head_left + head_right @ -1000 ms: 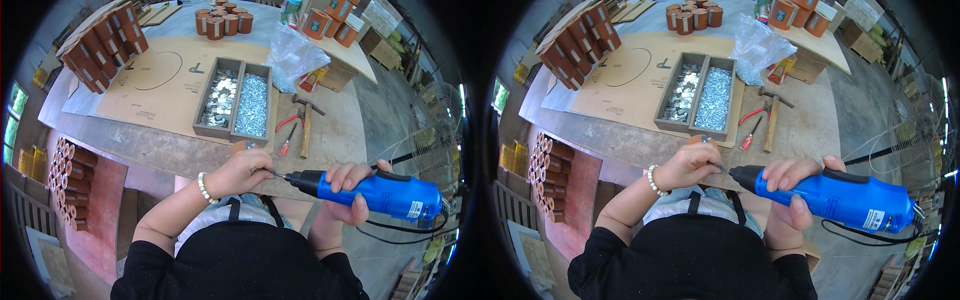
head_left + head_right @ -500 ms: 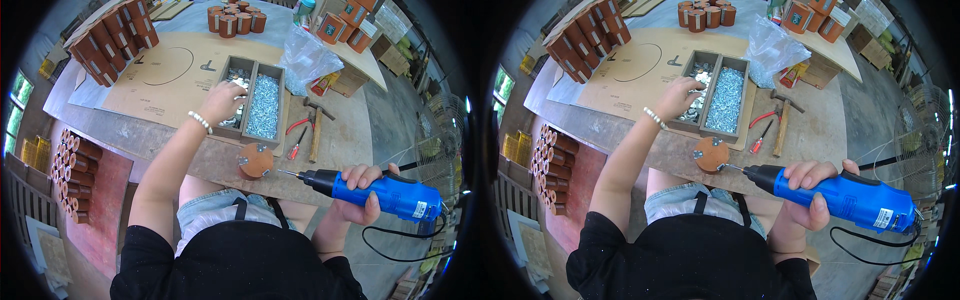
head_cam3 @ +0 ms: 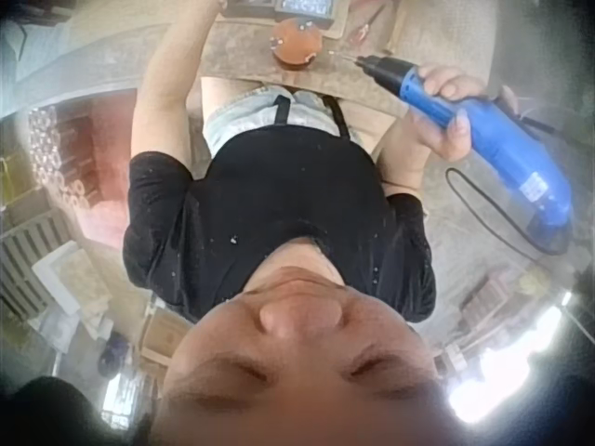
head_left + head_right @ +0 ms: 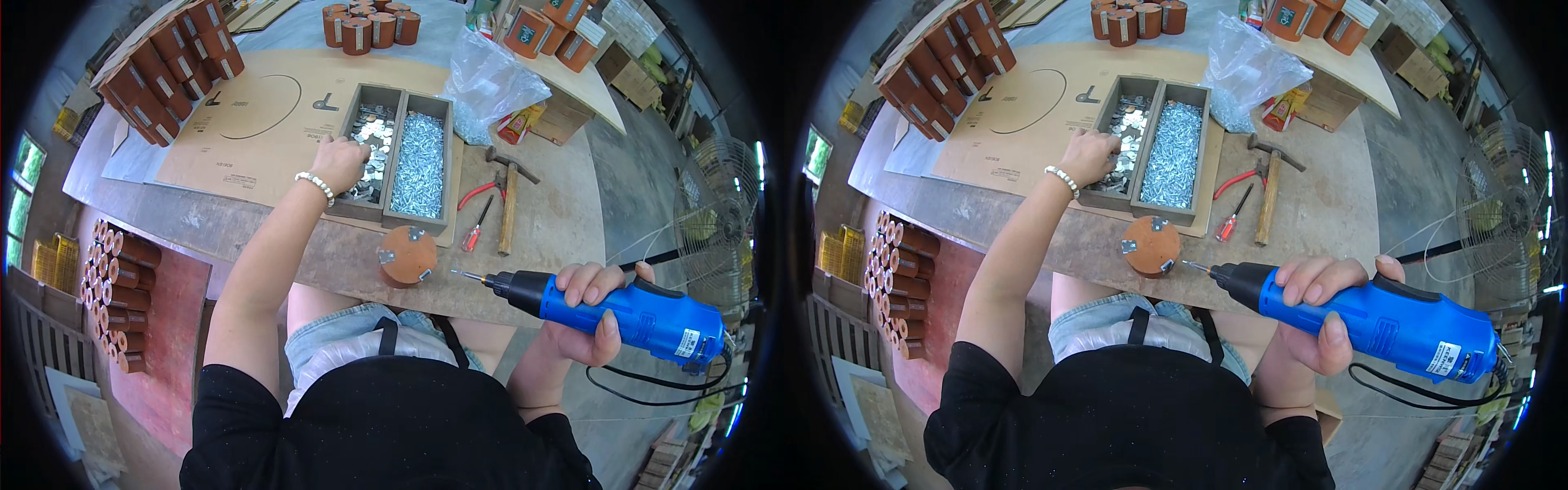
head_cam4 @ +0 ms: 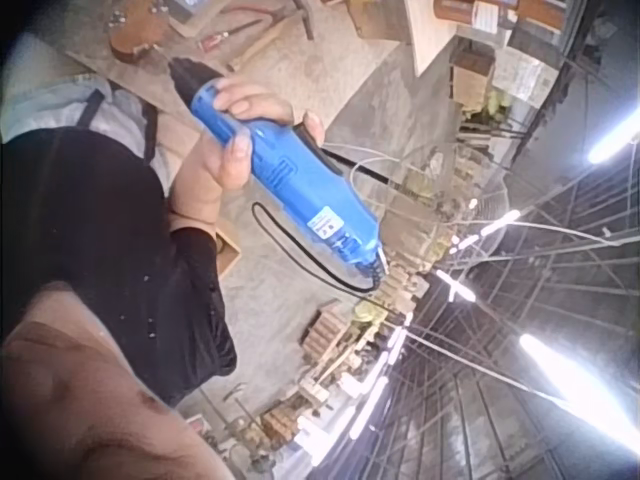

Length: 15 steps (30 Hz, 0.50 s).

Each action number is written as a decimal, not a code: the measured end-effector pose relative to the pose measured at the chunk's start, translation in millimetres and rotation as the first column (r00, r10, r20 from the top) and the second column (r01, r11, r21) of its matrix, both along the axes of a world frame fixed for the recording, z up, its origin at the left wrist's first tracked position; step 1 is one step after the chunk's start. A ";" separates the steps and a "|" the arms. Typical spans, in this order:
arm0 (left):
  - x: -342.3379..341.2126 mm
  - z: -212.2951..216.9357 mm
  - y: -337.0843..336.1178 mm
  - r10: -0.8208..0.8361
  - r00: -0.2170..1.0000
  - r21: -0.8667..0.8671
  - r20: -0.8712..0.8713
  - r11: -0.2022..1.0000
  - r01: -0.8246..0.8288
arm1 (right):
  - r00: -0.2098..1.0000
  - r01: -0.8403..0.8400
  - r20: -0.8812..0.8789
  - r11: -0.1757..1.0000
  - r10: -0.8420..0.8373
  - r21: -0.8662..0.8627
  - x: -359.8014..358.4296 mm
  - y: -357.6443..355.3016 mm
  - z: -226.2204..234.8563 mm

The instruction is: Attaching metal brackets to small wooden cylinders using an electric screwdriver and hammer.

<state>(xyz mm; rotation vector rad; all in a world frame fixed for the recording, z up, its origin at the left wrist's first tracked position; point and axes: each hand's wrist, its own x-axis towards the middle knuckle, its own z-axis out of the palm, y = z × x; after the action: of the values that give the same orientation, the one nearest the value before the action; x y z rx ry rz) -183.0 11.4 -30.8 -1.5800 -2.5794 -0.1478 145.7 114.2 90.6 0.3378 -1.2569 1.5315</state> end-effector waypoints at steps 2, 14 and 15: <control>16.2 21.7 -4.9 -0.004 0.990 0.123 0.140 0.992 -0.014 | 1.000 0.002 -0.008 1.000 -0.002 0.000 1.5 1.1 -0.1; 153.3 47.6 -40.8 -0.485 0.606 0.643 0.631 0.764 -0.058 | 1.000 0.012 0.004 0.998 -0.011 -0.057 8.0 0.5 -1.9; 153.5 46.2 -40.9 -0.484 0.606 0.642 0.632 0.765 -0.059 | 1.000 0.013 0.008 0.998 -0.012 -0.063 8.3 0.8 -2.3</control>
<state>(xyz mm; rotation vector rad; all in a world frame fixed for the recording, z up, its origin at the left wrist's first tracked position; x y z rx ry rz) -29.4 -29.5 15.4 -1.7661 -2.2871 -1.8890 154.0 115.0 88.3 0.2832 -1.2119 1.5594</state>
